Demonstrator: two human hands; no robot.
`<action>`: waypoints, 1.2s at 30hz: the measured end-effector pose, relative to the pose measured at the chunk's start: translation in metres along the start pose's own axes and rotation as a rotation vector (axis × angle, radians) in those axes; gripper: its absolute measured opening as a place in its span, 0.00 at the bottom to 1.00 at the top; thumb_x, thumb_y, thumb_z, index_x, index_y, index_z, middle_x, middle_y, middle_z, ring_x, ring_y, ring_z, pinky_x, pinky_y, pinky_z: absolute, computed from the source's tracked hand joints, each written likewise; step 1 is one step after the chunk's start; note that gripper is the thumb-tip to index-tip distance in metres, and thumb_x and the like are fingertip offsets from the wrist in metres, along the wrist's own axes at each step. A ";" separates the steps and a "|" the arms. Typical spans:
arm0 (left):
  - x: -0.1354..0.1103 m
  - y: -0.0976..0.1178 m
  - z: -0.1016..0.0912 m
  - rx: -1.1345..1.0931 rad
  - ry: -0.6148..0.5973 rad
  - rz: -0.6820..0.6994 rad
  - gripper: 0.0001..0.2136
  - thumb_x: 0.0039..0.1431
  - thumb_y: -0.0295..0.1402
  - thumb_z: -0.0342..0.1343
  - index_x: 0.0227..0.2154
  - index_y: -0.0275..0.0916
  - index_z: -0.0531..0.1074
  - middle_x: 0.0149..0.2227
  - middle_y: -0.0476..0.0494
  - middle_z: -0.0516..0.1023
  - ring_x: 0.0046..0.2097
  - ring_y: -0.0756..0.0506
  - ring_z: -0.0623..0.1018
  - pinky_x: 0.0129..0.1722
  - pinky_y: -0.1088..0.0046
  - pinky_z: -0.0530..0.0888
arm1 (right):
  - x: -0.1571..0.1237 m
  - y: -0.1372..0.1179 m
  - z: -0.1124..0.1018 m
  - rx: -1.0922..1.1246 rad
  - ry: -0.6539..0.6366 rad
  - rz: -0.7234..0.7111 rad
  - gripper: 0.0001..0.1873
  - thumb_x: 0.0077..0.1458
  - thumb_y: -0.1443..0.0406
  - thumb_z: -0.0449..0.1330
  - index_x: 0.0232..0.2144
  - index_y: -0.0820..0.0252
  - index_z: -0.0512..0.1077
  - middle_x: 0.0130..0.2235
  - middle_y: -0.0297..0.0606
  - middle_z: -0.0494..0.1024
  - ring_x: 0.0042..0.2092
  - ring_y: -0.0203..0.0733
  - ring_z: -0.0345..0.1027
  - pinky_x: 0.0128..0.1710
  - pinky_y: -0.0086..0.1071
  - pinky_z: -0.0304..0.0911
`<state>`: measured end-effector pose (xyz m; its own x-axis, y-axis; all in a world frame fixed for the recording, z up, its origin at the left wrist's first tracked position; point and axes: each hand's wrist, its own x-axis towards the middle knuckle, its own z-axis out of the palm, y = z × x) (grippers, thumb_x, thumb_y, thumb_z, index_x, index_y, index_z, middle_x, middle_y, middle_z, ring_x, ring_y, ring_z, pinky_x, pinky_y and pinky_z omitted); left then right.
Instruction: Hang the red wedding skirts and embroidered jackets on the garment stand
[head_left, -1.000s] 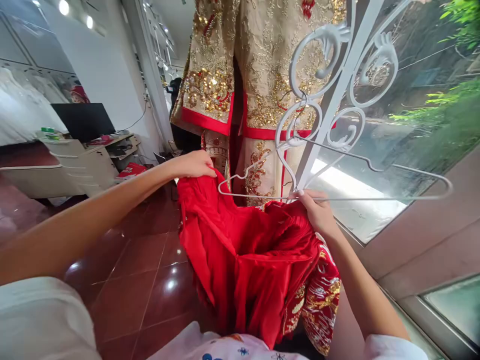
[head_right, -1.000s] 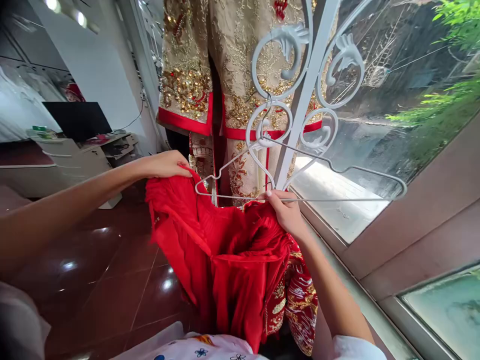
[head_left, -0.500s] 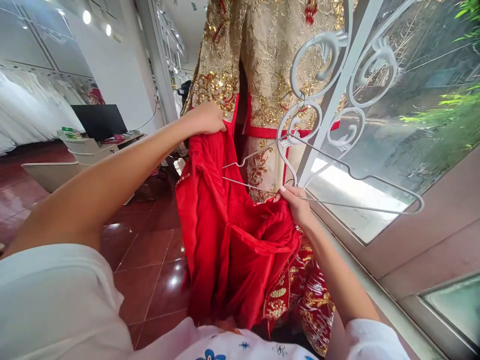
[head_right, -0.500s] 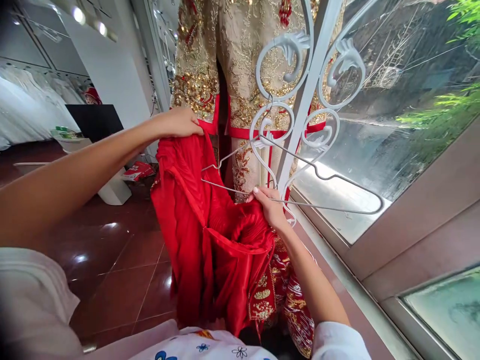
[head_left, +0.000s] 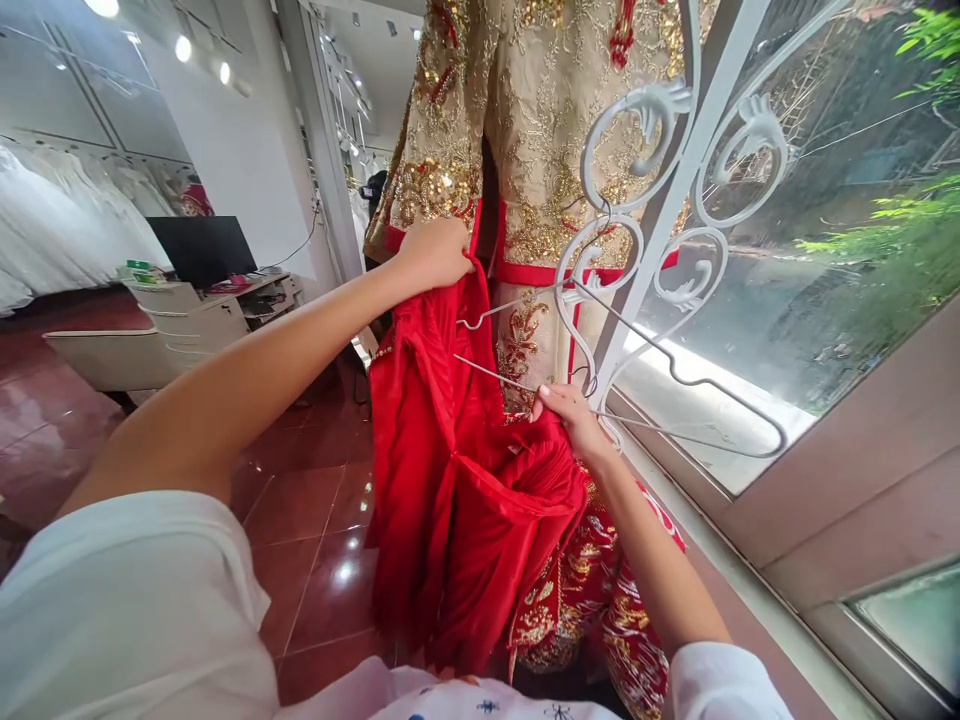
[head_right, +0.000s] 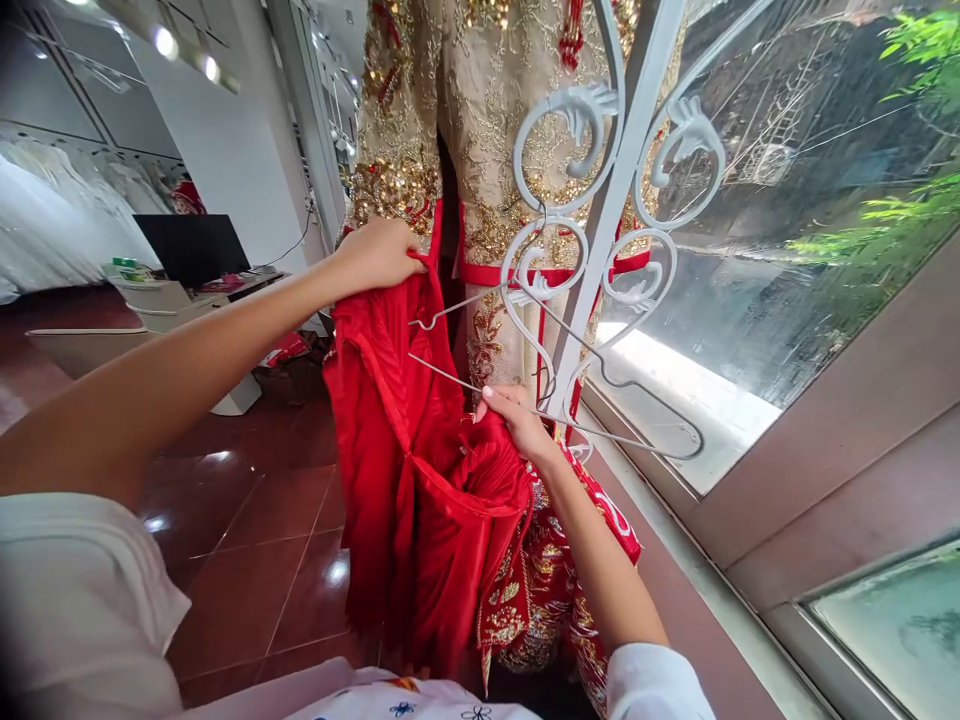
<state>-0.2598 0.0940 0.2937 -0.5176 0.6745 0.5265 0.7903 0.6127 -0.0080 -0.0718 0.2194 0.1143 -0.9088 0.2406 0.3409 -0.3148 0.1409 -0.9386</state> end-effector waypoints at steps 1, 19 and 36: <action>-0.003 0.006 -0.002 -0.010 -0.007 0.029 0.12 0.51 0.35 0.53 0.33 0.32 0.76 0.32 0.37 0.74 0.40 0.40 0.74 0.39 0.66 0.66 | 0.001 0.000 0.001 0.012 -0.003 0.010 0.24 0.48 0.48 0.58 0.17 0.63 0.70 0.16 0.33 0.65 0.18 0.30 0.51 0.19 0.26 0.46; -0.072 0.004 0.073 -0.469 0.101 0.265 0.17 0.52 0.40 0.51 0.40 0.35 0.74 0.40 0.40 0.74 0.41 0.44 0.73 0.41 0.69 0.68 | -0.007 0.005 -0.027 0.247 0.004 0.051 0.26 0.46 0.47 0.61 0.14 0.63 0.67 0.14 0.30 0.61 0.17 0.27 0.49 0.16 0.23 0.46; -0.057 -0.019 0.062 0.066 -0.011 0.389 0.12 0.59 0.40 0.38 0.29 0.39 0.62 0.32 0.41 0.75 0.36 0.44 0.74 0.33 0.74 0.60 | -0.102 -0.114 -0.168 -0.257 0.590 0.294 0.21 0.23 0.71 0.72 0.28 0.64 0.76 0.21 0.37 0.75 0.21 0.42 0.69 0.17 0.32 0.66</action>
<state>-0.2658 0.0693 0.2108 -0.1880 0.8657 0.4639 0.9054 0.3358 -0.2598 0.1032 0.3402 0.1949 -0.6236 0.7733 0.1144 0.0616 0.1945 -0.9790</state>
